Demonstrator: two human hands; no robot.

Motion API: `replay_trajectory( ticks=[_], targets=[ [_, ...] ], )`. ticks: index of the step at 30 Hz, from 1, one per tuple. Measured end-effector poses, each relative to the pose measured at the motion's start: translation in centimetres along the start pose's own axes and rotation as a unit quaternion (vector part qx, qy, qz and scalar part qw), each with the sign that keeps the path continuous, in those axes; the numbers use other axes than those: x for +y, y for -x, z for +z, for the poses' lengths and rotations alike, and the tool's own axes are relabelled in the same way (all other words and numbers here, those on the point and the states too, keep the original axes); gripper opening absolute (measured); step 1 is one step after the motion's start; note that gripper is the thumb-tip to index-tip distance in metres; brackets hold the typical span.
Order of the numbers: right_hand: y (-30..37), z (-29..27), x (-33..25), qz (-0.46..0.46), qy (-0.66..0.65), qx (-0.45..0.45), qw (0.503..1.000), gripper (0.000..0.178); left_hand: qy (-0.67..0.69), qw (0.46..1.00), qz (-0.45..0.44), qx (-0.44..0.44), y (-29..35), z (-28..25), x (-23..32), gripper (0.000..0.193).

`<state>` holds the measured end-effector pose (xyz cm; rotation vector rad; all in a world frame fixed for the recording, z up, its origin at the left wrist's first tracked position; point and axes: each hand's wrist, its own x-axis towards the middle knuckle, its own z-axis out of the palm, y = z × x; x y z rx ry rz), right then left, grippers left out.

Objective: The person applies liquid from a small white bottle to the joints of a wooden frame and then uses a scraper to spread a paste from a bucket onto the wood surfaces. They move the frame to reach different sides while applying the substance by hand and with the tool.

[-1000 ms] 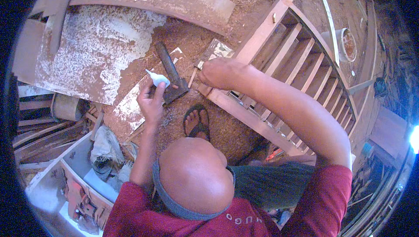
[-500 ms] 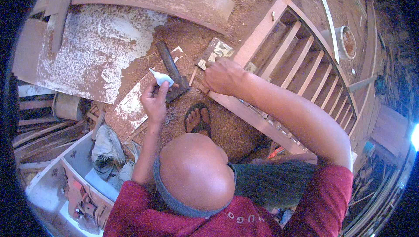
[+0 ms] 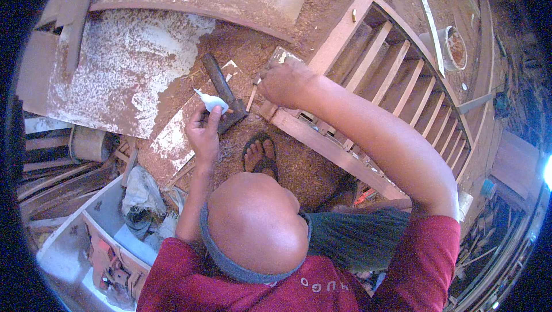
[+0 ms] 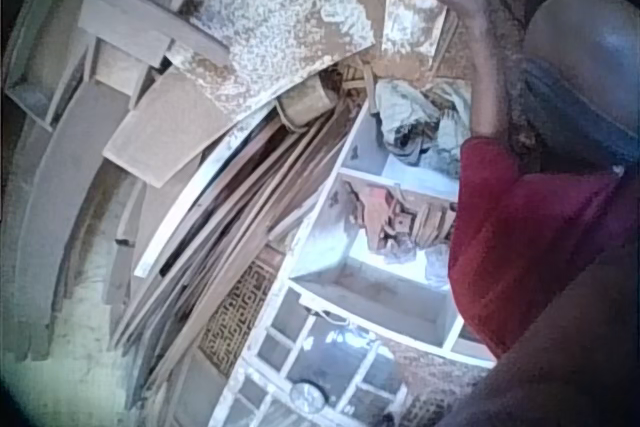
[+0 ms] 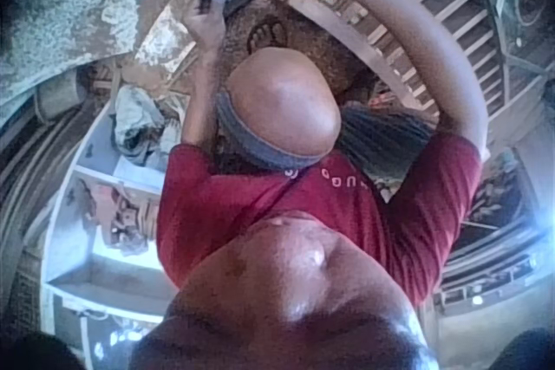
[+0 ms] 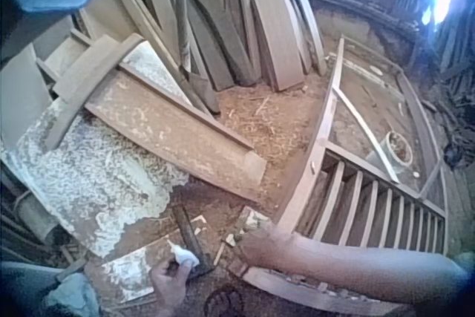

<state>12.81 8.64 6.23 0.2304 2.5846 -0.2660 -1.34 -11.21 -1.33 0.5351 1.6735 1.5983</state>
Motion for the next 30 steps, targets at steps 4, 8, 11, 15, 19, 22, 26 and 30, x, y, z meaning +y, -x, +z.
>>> replay_trajectory(
  ticks=[4, 8, 11, 15, 19, 22, 26, 30],
  targets=[
    [0.8, -0.6, 0.5, 0.007, -0.013, 0.009, 1.0, 0.018, -0.001, 1.0, -0.002, -0.002, 0.0, 0.0, -0.3, 0.028],
    [1.3, 1.0, 0.0, -0.009, -0.001, 0.031, 0.999, 0.018, 0.019, 1.0, -0.011, -0.007, 0.0, 0.4, -0.5, 0.028],
    [1.7, 1.3, -0.6, -0.008, 0.016, 0.029, 0.999, 0.019, 0.019, 1.0, -0.01, -0.014, 0.2, 0.8, -0.4, 0.028],
    [2.3, 0.1, -0.9, -0.018, 0.074, 0.084, 0.994, 0.019, 0.016, 1.0, -0.001, -0.025, 0.7, 1.5, -0.6, 0.028],
    [2.4, 0.6, -0.4, -0.022, 0.064, 0.086, 0.994, 0.018, 0.004, 0.999, 0.001, -0.041, 0.9, 2.3, -1.4, 0.029],
    [2.5, 0.8, -0.3, -0.012, 0.047, 0.074, 0.996, 0.016, 0.002, 0.999, -0.023, -0.049, 1.1, 2.9, -1.1, 0.031],
    [4.5, -0.3, 1.6, 0.014, 0.063, 0.154, 0.986, 0.013, -0.164, 0.978, 0.074, -0.106, 1.1, 3.3, -0.2, 0.031],
    [8.4, -1.8, 3.8, 0.084, 0.06, 0.152, 0.983, 0.012, -0.328, 0.913, 0.174, -0.169, 0.6, 2.8, 0.1, 0.032]
  ],
)
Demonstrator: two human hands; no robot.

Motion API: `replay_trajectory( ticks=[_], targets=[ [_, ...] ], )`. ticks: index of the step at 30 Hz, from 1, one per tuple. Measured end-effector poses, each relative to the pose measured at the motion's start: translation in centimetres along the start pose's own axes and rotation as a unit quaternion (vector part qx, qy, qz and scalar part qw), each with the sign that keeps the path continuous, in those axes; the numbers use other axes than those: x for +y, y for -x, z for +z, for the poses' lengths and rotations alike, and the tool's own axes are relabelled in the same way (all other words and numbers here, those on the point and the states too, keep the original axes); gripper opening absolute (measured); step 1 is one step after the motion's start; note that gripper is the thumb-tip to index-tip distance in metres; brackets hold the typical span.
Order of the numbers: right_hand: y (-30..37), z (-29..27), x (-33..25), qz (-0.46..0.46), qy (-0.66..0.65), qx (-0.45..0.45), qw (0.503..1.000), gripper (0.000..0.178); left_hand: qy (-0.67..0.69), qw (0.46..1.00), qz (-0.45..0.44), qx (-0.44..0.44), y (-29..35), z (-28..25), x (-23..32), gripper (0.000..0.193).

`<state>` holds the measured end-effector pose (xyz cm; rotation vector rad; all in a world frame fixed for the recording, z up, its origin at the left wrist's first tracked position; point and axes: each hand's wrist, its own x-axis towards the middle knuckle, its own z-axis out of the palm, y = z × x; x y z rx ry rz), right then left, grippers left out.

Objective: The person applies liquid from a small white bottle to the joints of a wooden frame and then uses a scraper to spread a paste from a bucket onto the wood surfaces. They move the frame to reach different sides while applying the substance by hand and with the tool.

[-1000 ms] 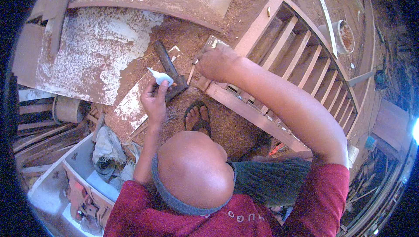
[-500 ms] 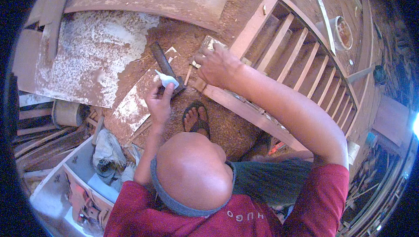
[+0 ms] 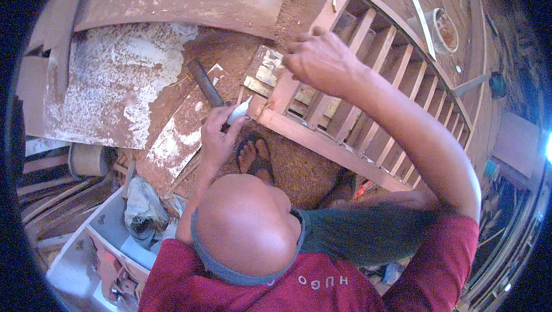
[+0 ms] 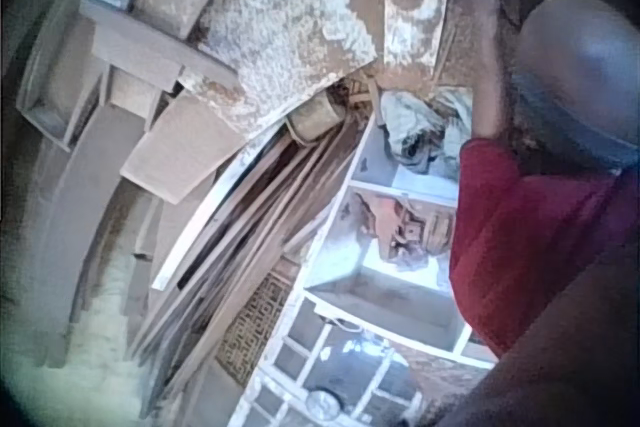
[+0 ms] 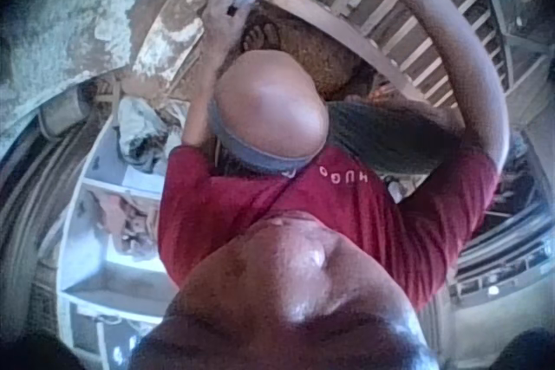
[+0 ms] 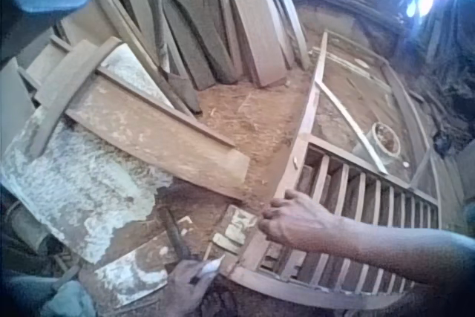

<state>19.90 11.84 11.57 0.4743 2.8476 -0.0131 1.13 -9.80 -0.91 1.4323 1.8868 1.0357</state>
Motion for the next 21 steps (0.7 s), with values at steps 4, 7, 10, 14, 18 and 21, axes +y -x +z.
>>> replay_trajectory(
  ticks=[4, 7, 10, 14, 18, 21],
  targets=[
    [4.2, -0.4, 2.0, 0.045, -0.031, 0.0, 0.998, 0.019, -0.064, 0.997, 0.004, -0.037, 0.2, -0.7, 0.7, 0.034],
    [7.4, 1.1, 3.4, 0.066, -0.043, 0.044, 0.996, 0.02, -0.111, 0.991, 0.019, -0.075, -0.3, -1.1, 1.7, 0.034],
    [9.0, 1.4, 4.2, 0.092, -0.051, 0.049, 0.993, 0.022, -0.095, 0.992, 0.054, -0.07, -0.6, -1.1, 2.1, 0.03],
    [9.3, 2.0, 4.4, 0.106, -0.125, 0.049, 0.985, 0.02, -0.086, 0.995, 0.026, -0.053, -0.6, -0.9, 1.7, 0.033],
    [6.8, 3.7, 2.1, 0.079, -0.239, 0.073, 0.965, 0.022, -0.034, 0.999, -0.006, -0.03, -0.7, -0.6, 1.5, 0.031],
    [3.1, 4.4, -0.4, 0.028, -0.283, 0.056, 0.957, 0.017, -0.017, 1.0, -0.008, -0.021, -0.5, -0.5, 1.4, 0.03]
  ],
)
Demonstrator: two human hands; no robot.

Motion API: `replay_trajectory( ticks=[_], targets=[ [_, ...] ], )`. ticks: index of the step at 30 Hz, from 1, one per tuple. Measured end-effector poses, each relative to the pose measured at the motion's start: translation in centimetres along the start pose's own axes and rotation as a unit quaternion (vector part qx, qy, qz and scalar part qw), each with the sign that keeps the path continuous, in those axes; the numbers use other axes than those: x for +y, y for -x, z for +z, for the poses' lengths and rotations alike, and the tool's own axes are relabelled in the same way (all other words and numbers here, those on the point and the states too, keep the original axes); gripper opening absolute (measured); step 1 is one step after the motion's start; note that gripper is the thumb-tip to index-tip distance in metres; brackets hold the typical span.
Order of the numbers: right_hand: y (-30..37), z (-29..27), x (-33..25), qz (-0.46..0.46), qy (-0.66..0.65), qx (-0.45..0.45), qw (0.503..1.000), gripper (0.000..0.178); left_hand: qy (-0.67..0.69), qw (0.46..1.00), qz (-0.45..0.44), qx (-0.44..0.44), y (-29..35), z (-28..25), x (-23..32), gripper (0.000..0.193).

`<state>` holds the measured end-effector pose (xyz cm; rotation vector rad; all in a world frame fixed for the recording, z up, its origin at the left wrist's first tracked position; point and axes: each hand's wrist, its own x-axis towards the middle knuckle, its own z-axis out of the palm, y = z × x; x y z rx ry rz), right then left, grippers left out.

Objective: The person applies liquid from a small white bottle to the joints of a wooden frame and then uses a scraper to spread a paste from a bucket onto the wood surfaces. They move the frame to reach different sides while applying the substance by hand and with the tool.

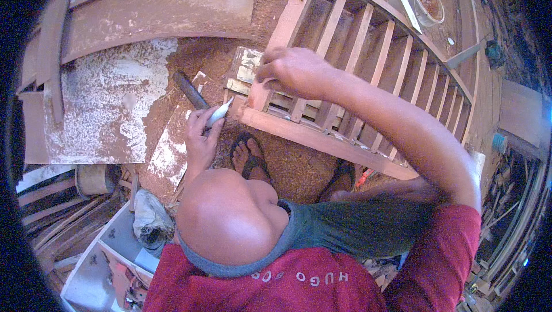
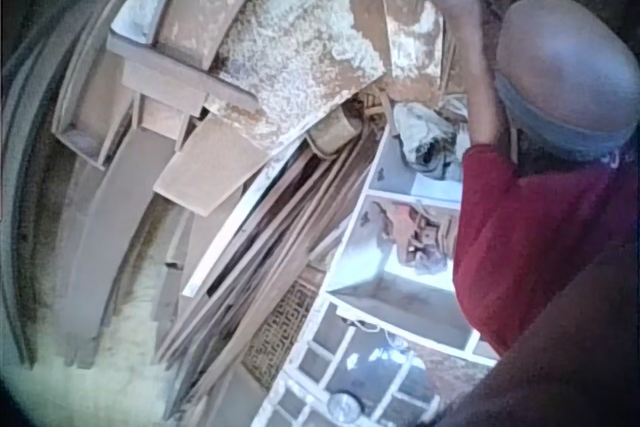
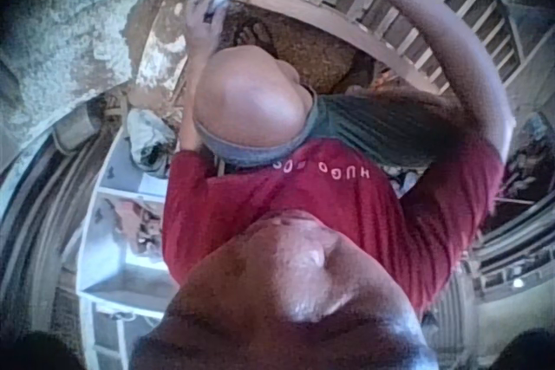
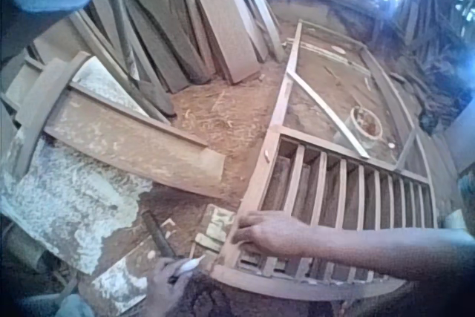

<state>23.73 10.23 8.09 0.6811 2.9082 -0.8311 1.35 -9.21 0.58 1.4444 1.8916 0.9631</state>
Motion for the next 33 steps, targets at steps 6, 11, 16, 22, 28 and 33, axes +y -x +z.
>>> replay_trajectory(
  ticks=[6, 11, 16, 22, 28, 33],
  targets=[
    [-3.3, 4.3, -0.1, -0.097, 0.093, -0.008, 0.991, 0.014, 0.001, 1.0, 0.006, 0.016, 0.6, 0.0, -0.3, 0.03],
    [-3.9, 4.9, -0.5, -0.099, 0.13, -0.02, 0.986, 0.013, -0.015, 1.0, -0.008, 0.003, 0.9, -0.2, -0.1, 0.031],
    [-3.8, 5.5, -0.6, -0.103, 0.145, 0.0, 0.984, 0.013, -0.021, 1.0, 0.008, -0.009, 0.8, 0.0, 0.0, 0.03],
    [-3.4, 3.0, -0.1, -0.065, 0.099, 0.052, 0.992, 0.015, -0.041, 0.999, 0.016, -0.029, 0.3, -0.3, 0.6, 0.032],
    [-2.9, 0.6, 1.0, -0.023, 0.123, 0.074, 0.989, 0.019, -0.076, 0.995, 0.049, -0.047, -0.1, -0.3, 0.7, 0.035],
    [-2.7, 0.4, 1.5, -0.025, 0.111, 0.14, 0.984, 0.024, -0.101, 0.992, 0.056, -0.047, -0.3, -0.4, 1.2, 0.036]
  ],
)
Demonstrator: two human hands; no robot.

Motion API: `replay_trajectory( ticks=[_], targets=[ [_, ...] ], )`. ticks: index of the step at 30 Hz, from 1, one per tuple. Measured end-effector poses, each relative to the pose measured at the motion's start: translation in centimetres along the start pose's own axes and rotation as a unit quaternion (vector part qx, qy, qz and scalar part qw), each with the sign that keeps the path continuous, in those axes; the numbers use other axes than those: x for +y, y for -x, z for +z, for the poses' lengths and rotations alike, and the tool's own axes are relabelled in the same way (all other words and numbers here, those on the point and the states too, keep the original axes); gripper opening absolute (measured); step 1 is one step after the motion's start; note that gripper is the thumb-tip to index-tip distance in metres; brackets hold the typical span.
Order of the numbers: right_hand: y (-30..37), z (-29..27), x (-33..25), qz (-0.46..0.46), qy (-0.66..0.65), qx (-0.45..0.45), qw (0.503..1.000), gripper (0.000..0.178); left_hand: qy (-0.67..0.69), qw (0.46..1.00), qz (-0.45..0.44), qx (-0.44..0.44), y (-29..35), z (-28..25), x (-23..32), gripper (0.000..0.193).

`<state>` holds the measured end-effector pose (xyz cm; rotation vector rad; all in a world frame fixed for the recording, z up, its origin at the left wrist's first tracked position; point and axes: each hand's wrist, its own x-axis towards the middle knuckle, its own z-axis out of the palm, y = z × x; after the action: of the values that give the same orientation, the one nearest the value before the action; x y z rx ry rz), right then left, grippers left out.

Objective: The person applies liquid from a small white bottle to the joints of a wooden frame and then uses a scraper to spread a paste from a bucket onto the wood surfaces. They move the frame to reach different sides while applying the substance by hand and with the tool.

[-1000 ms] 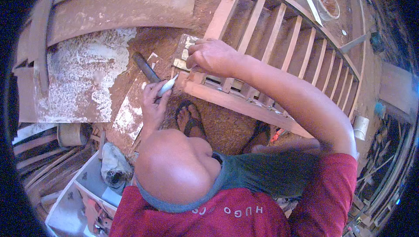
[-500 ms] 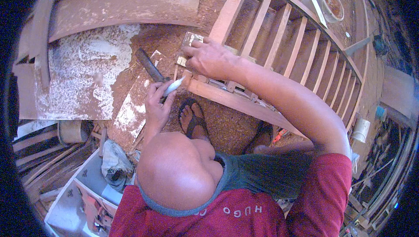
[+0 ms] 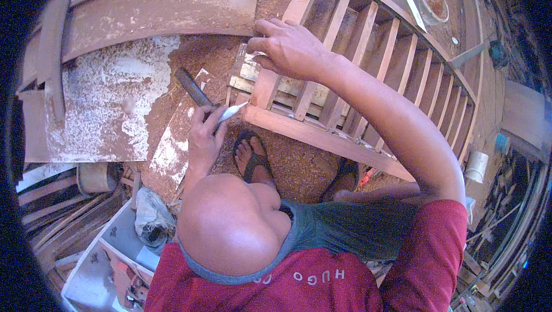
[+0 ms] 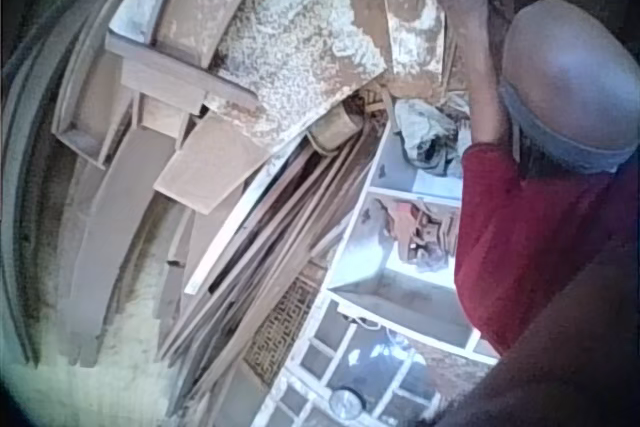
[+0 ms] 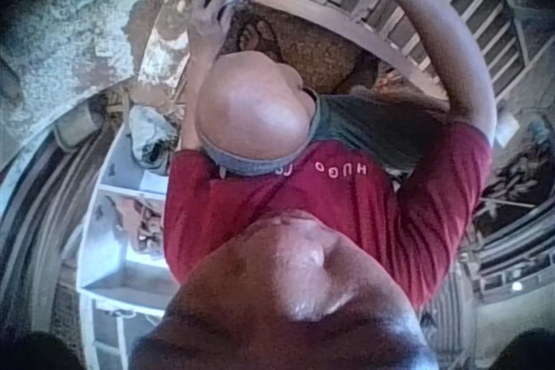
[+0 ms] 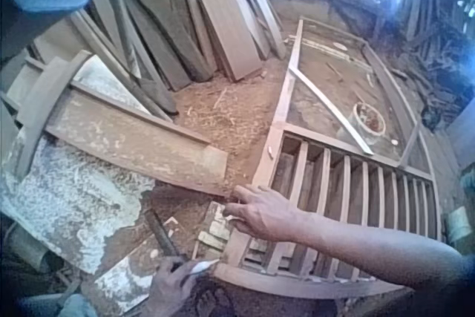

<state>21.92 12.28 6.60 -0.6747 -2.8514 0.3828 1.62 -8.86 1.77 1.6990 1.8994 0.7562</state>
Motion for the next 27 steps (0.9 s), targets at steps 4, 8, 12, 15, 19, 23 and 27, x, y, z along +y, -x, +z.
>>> replay_trajectory(
  ticks=[4, 8, 12, 15, 19, 23, 27],
  targets=[
    [0.11, 0.09, -0.03, 0.001, -0.015, 0.007, 1.0, 0.025, -0.01, 1.0, -0.004, -0.008, 0.07, 0.0, -0.09, 0.035],
    [0.09, -0.01, -0.1, -0.001, -0.031, 0.005, 1.0, 0.025, -0.038, 0.998, 0.051, 0.009, -0.05, -0.07, -0.18, 0.03],
    [0.18, 0.05, -0.08, -0.009, -0.039, 0.018, 0.999, 0.026, -0.036, 0.998, 0.056, 0.011, -0.13, 0.04, -0.18, 0.03],
    [0.11, 0.23, 0.02, -0.012, -0.034, 0.027, 0.999, 0.025, -0.034, 0.998, 0.052, 0.01, -0.12, -0.02, -0.21, 0.03],
    [0.12, 0.28, 0.04, -0.012, -0.035, 0.023, 0.999, 0.024, -0.039, 0.998, 0.047, 0.004, -0.18, -0.04, 0.0, 0.03],
    [0.13, 0.44, 0.07, -0.013, -0.038, 0.023, 0.999, 0.025, -0.041, 0.998, 0.048, 0.002, -0.17, 0.04, -0.15, 0.031],
    [0.17, 0.14, -0.22, -0.004, -0.046, 0.011, 0.999, 0.026, -0.042, 0.998, 0.049, 0.002, -0.11, 0.1, -0.31, 0.032]
  ],
)
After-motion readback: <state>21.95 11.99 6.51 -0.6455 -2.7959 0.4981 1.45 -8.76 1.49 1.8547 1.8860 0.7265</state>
